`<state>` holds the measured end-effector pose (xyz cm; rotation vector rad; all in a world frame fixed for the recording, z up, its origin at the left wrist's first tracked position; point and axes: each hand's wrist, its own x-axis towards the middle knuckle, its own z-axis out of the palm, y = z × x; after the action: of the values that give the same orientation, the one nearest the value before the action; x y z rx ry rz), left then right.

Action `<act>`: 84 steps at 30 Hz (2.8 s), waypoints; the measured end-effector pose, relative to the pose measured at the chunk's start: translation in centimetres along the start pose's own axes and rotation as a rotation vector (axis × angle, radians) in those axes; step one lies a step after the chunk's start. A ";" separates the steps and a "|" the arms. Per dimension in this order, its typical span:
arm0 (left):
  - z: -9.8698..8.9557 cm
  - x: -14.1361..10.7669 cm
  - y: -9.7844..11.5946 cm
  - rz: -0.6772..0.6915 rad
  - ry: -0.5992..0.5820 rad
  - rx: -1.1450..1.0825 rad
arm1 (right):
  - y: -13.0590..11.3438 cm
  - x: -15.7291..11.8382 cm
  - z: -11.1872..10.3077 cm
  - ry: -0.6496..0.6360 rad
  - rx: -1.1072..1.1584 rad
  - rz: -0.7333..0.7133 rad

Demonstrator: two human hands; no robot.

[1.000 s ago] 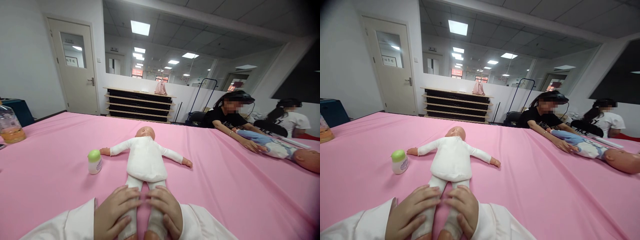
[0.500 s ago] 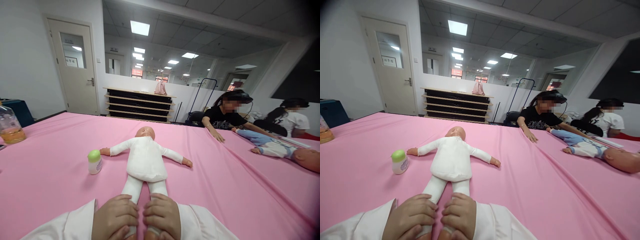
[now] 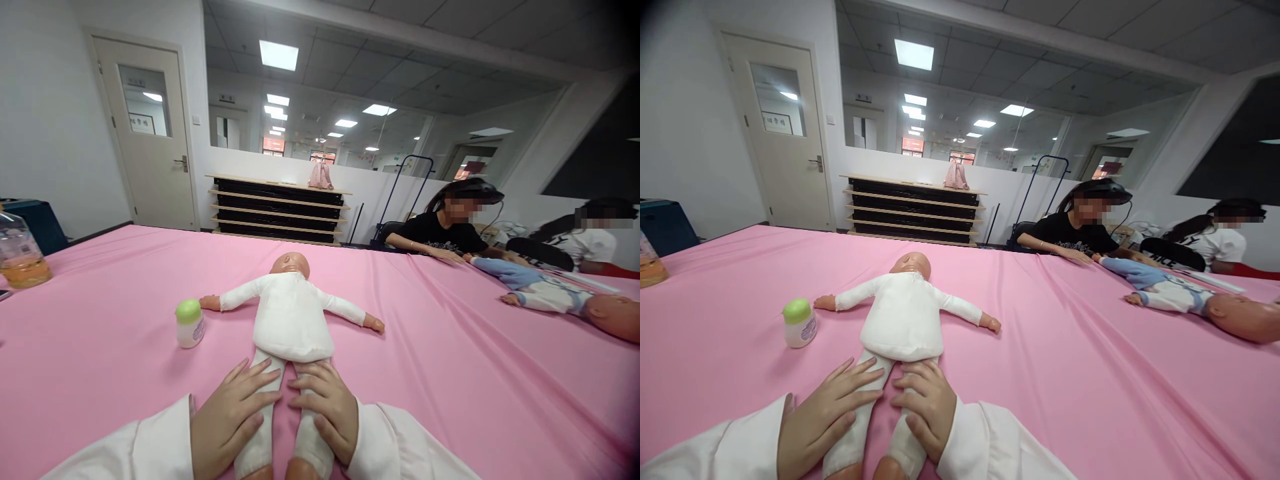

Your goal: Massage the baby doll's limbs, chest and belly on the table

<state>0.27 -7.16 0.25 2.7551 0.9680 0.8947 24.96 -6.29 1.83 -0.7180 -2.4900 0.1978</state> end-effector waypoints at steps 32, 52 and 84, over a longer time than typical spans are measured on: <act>-1.5 0.4 0.8 0.314 -0.022 -0.128 | -0.4 -0.2 1.2 -0.063 -0.020 -0.235; -1.2 0.2 0.7 0.253 -0.024 -0.084 | -0.1 -0.1 0.8 0.051 -0.004 0.024; -1.6 0.7 1.1 0.217 -0.185 -0.248 | 0.1 0.0 1.1 0.025 0.156 0.075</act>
<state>0.39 -7.77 2.16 2.7010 0.4983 0.7133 24.43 -6.19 0.90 -0.7433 -2.3948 0.4037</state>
